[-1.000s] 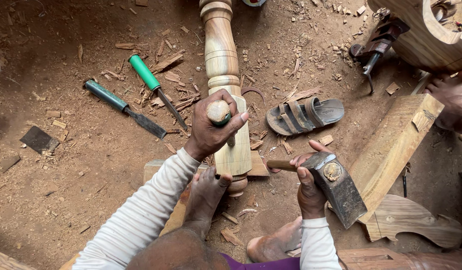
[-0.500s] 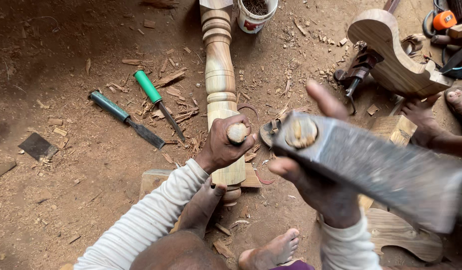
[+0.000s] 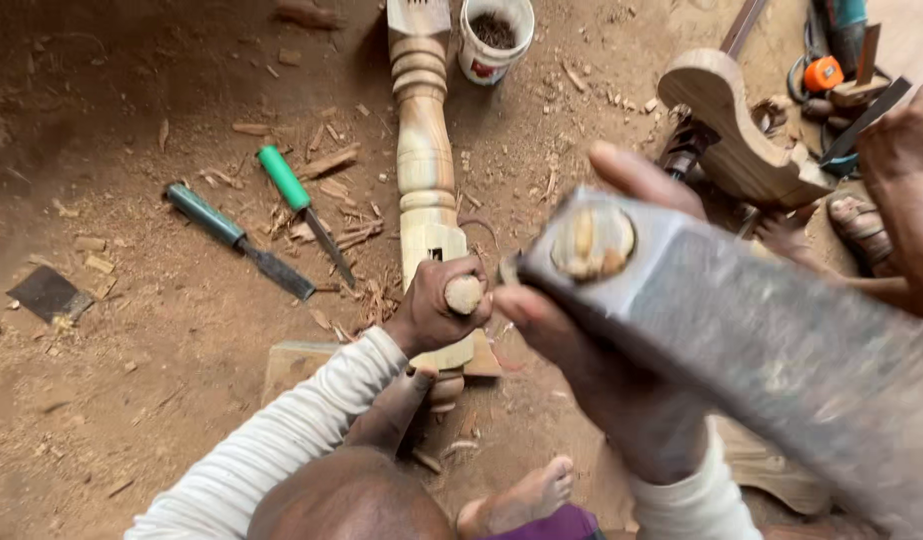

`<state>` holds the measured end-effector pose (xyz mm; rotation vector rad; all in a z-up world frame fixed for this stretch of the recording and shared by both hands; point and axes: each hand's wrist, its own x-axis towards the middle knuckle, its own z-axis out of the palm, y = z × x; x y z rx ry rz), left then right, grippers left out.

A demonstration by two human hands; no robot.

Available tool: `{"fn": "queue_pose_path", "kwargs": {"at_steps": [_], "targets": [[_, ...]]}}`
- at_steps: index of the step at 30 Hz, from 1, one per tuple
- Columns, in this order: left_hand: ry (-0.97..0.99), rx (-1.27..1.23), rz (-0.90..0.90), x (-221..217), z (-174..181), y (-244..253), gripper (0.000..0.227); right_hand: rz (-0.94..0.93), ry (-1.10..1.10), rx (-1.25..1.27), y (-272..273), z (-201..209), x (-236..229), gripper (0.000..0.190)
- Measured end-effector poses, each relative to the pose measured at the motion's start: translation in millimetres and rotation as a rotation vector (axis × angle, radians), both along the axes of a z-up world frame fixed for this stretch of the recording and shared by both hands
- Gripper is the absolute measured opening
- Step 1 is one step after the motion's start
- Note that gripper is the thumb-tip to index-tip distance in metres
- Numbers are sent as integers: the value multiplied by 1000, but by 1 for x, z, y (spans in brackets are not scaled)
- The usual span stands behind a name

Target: The person carves a wooden furniture leg using a chisel and a hammer, striking the chisel into the wood to create decorative recesses and shaping the surface.

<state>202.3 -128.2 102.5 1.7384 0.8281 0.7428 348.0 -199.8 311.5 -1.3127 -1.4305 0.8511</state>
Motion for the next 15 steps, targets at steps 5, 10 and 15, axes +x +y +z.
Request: {"fn": "queue_pose_path", "kwargs": {"at_steps": [5, 10, 15], "targets": [[-261, 116, -65, -4, 1, -4, 23, 116, -617, 206, 12, -32, -18, 36], [-201, 217, -28, -2, -1, -4, 31, 146, -278, 236, 4, 6, -8, 25], [35, 35, -8, 1, -17, -7, 25, 57, -354, 225, -11, 4, -2, 32]]}}
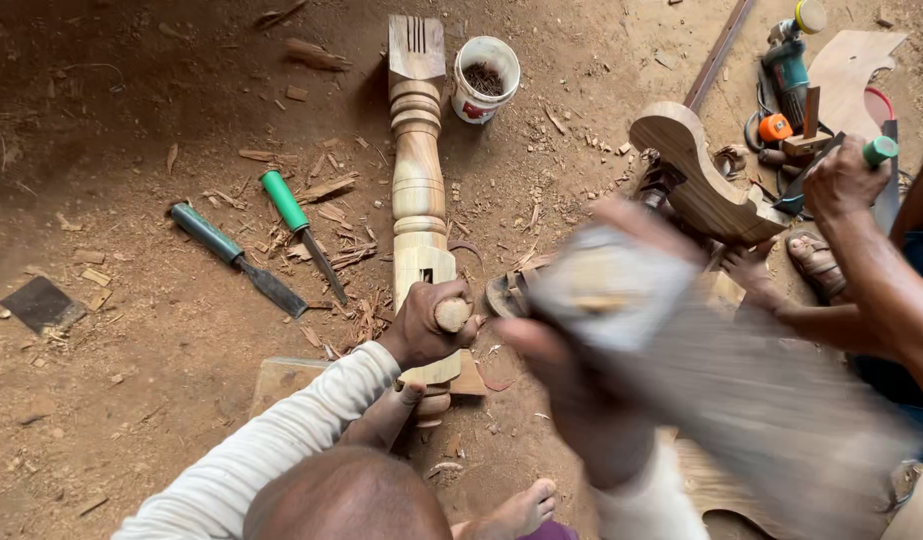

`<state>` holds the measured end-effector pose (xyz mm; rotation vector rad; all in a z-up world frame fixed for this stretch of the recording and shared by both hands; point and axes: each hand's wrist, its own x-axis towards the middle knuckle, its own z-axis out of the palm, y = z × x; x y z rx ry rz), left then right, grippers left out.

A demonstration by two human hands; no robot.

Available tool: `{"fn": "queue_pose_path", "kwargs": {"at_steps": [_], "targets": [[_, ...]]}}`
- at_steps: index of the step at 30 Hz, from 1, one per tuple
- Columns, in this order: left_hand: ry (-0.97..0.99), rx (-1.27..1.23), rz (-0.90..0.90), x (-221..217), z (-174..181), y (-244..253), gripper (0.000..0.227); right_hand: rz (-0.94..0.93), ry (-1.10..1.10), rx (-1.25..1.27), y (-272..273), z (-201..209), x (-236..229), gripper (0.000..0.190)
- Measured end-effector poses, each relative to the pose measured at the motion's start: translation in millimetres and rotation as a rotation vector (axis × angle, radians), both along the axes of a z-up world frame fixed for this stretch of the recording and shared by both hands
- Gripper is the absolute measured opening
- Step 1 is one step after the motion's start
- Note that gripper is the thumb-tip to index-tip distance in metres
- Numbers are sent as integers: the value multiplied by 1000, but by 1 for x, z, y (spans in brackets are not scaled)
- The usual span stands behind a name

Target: The person carves a wooden furniture leg using a chisel and a hammer, striking the chisel into the wood to create decorative recesses and shaping the surface.

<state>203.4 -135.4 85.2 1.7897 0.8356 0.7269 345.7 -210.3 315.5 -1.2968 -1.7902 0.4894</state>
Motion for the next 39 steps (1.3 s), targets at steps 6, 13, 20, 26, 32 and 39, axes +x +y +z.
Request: {"fn": "queue_pose_path", "kwargs": {"at_steps": [6, 13, 20, 26, 32, 39], "targets": [[-417, 141, -73, -4, 2, 18, 18, -2, -132, 6, 12, -76, -19, 48], [-148, -18, 1, -6, -3, 4, 17, -216, 445, -134, -3, -2, 18, 47], [-450, 215, -70, -6, -6, 3, 25, -314, -487, 287, 22, -69, -22, 68], [-121, -28, -20, 2, -23, 8, 15, -82, -131, 50, 0, -6, -7, 38], [-335, 23, -130, -3, -26, -1, 21, -48, -245, -12, 10, -51, -22, 38], [-301, -378, 5, 2, -10, 28, 20, 14, -13, -88, 10, -55, -17, 33]]}}
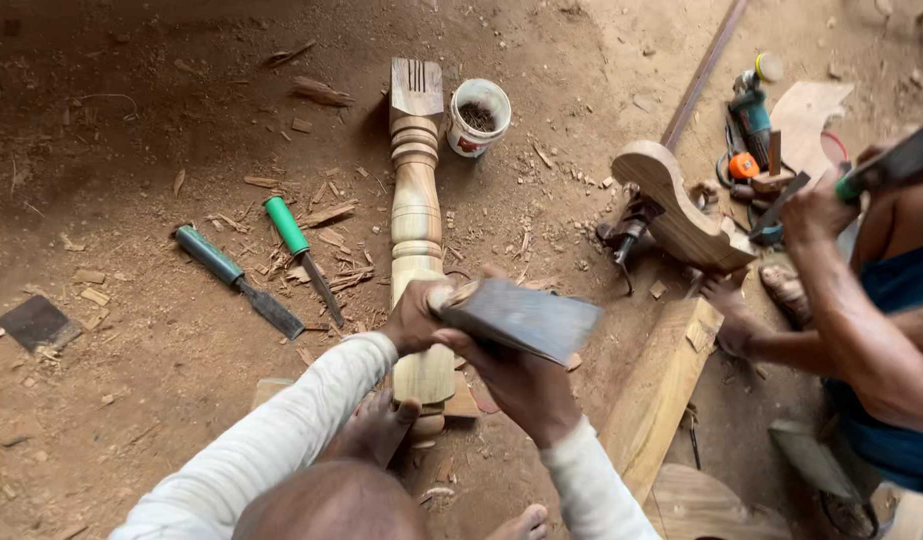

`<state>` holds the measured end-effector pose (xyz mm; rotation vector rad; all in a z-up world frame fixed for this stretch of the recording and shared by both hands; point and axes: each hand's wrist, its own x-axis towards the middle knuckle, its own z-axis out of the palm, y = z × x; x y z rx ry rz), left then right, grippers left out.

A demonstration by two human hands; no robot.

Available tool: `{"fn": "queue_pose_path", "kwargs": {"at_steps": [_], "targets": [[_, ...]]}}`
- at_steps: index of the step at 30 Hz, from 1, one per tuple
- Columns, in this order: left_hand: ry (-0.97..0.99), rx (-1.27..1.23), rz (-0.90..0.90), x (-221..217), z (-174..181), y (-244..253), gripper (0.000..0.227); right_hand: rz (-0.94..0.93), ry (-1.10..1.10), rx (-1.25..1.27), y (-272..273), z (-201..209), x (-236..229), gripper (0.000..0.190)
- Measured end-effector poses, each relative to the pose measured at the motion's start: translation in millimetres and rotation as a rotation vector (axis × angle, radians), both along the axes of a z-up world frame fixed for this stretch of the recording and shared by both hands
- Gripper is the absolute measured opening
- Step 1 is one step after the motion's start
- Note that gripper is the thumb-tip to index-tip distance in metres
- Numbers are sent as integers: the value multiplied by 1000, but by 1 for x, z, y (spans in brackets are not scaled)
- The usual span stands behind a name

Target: The person carves a wooden furniture leg using a chisel and a hammer, striking the chisel into the wood to create decorative recesses and shaping the surface.

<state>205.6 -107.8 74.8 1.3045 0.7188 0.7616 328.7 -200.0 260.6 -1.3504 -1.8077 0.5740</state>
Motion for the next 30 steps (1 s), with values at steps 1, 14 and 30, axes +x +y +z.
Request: {"fn": "queue_pose_path", "kwargs": {"at_steps": [1, 14, 30], "targets": [[111, 199, 10, 0, 0, -3, 25, -76, 124, -8, 0, 14, 2, 41], [155, 391, -55, -9, -31, -24, 22, -54, -26, -197, -11, -41, 1, 33], [191, -280, 51, 12, -73, 53, 17, -124, 70, -202, -44, -104, 29, 76]]}}
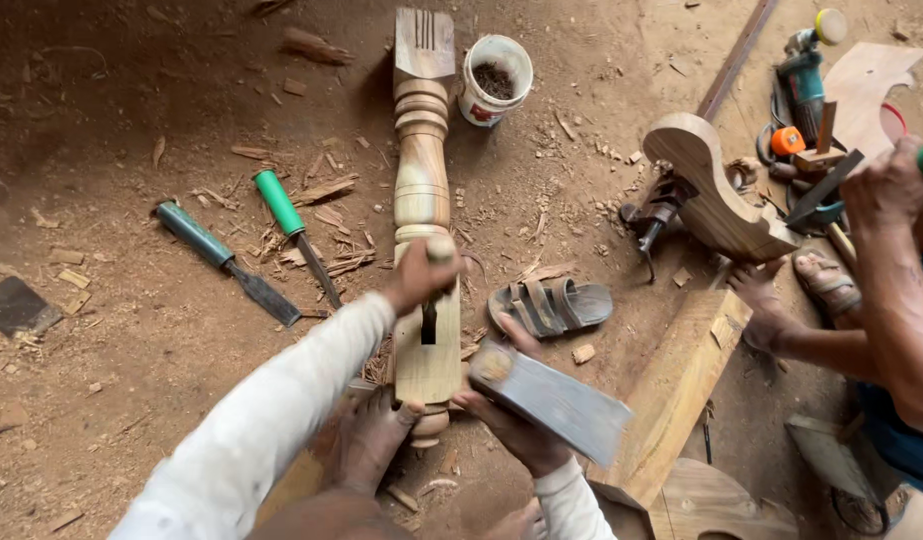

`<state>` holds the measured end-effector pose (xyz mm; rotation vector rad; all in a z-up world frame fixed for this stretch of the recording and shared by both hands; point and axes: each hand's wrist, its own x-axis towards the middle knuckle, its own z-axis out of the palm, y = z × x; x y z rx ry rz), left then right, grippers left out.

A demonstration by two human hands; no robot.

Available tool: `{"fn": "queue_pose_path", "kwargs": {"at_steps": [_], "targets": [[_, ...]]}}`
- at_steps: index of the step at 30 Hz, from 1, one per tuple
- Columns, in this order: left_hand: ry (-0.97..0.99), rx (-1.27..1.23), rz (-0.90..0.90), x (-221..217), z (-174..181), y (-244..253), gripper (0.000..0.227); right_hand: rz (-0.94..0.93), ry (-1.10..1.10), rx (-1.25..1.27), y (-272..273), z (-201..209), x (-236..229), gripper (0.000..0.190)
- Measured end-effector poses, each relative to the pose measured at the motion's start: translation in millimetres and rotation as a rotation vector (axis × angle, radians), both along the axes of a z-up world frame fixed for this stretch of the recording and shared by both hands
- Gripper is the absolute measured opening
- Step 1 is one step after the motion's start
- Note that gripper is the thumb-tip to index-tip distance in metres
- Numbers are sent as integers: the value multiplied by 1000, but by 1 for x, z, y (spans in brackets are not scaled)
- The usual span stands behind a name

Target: The person carves a wooden furniture leg using a chisel and a hammer, striking the chisel into the wood to create decorative recesses and shaping the surface.

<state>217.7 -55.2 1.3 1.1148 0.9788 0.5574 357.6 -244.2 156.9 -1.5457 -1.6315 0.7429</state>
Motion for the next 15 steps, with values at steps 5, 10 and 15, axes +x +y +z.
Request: {"fn": "queue_pose_path", "kwargs": {"at_steps": [5, 10, 15], "targets": [[49, -34, 90, 15, 19, 5, 23, -249, 274, -87, -27, -34, 29, 79], [-222, 739, -151, -28, 127, -73, 29, -403, 578, 26, -36, -60, 63, 80], [-367, 653, 25, -53, 192, -34, 26, -449, 716, 73, -31, -66, 71, 74]]}}
